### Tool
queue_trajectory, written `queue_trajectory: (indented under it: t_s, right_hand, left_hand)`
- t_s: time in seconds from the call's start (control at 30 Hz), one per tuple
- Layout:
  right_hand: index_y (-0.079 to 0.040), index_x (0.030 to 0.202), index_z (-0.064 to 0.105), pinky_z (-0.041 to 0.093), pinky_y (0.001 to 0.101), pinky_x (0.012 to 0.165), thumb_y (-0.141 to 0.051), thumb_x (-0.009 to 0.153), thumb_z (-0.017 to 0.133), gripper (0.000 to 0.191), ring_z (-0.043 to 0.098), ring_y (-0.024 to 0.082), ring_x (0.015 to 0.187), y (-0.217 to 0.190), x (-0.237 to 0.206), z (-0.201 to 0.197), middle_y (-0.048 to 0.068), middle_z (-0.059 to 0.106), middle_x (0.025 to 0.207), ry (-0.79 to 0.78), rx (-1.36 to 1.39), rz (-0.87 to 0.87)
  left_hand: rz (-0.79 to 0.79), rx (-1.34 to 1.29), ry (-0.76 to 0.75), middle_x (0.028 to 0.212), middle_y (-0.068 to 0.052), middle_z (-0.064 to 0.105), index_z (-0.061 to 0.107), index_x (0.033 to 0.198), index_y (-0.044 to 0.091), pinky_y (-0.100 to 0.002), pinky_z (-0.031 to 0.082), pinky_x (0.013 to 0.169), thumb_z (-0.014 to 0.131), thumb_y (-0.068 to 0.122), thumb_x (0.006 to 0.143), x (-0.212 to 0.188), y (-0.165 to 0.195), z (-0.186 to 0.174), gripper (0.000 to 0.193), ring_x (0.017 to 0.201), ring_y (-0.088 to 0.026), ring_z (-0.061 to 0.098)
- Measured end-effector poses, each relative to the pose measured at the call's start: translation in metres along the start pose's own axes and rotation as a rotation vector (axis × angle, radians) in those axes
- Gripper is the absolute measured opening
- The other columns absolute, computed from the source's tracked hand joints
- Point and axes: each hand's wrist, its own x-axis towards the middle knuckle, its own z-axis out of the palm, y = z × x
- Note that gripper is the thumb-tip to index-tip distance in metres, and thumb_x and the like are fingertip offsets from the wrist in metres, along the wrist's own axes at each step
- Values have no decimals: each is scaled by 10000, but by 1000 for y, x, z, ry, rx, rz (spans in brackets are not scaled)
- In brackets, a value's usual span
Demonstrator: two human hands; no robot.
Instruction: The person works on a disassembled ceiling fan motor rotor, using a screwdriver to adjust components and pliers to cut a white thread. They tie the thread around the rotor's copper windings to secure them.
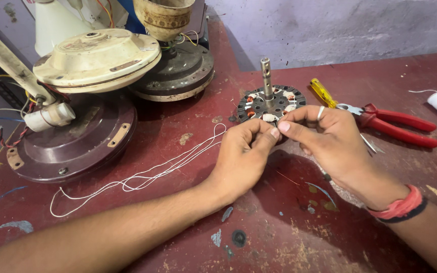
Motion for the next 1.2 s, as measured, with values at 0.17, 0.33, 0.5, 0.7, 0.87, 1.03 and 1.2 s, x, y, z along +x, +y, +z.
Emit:
queue_trajectory:
  t_s: [0.17,0.33,0.5,0.7,0.87,1.03,1.2]
  right_hand:
    - [18,1021,727,446,154,589,-114,927,719,162,588,-24,703,-1,-4,3,-22,726,846,75,-231,-134]
    - [-7,1022,758,265,197,423,-130,938,743,149,419,14,510,-1,-4,-1,-9,597,652,199,-302,-98]
    - [10,1058,731,337,179,452,-96,1020,709,115,502,18,572,-4,2,-25,15,663,774,305,-485,-368]
    - [8,1071,727,454,208,489,-72,989,686,122,583,70,617,-7,10,-29,74,690,824,221,-52,-173]
    - [-15,1078,779,428,225,510,-66,906,696,198,550,77,626,-1,0,-4,61,704,851,12,227,270]
    - [21,1035,732,430,230,532,-65,924,684,148,600,84,688,-2,1,-2,79,731,895,-39,308,238]
    - [22,1021,735,408,207,538,-69,925,706,135,605,70,687,5,-1,-1,77,744,867,23,181,129]
  left_hand:
    - [-38,-67,-15,751,81,586,671,908,-4,-228,410,587,606,135,1015,3,-4,0,187,674,-10,464]
    - [-76,24,-5,690,70,531,684,892,1,-233,361,538,619,150,1001,4,-2,-1,195,626,-16,416]
    - [-155,5,10,662,56,500,686,885,0,-253,325,504,617,166,997,2,1,-1,212,589,-36,391]
    - [-108,-8,45,745,47,599,708,933,0,-245,415,601,599,182,1014,4,1,-1,226,687,-33,476]
    - [-51,-173,-24,880,15,679,692,973,-15,-244,478,746,569,187,1044,3,-2,-1,247,817,-53,558]
    - [-131,-324,-99,908,6,684,670,959,-9,-263,492,765,541,191,1051,2,-3,-3,255,844,-66,581]
    - [-66,-223,-93,845,18,636,669,941,-1,-248,440,701,534,171,1062,4,-8,0,250,766,-62,510]
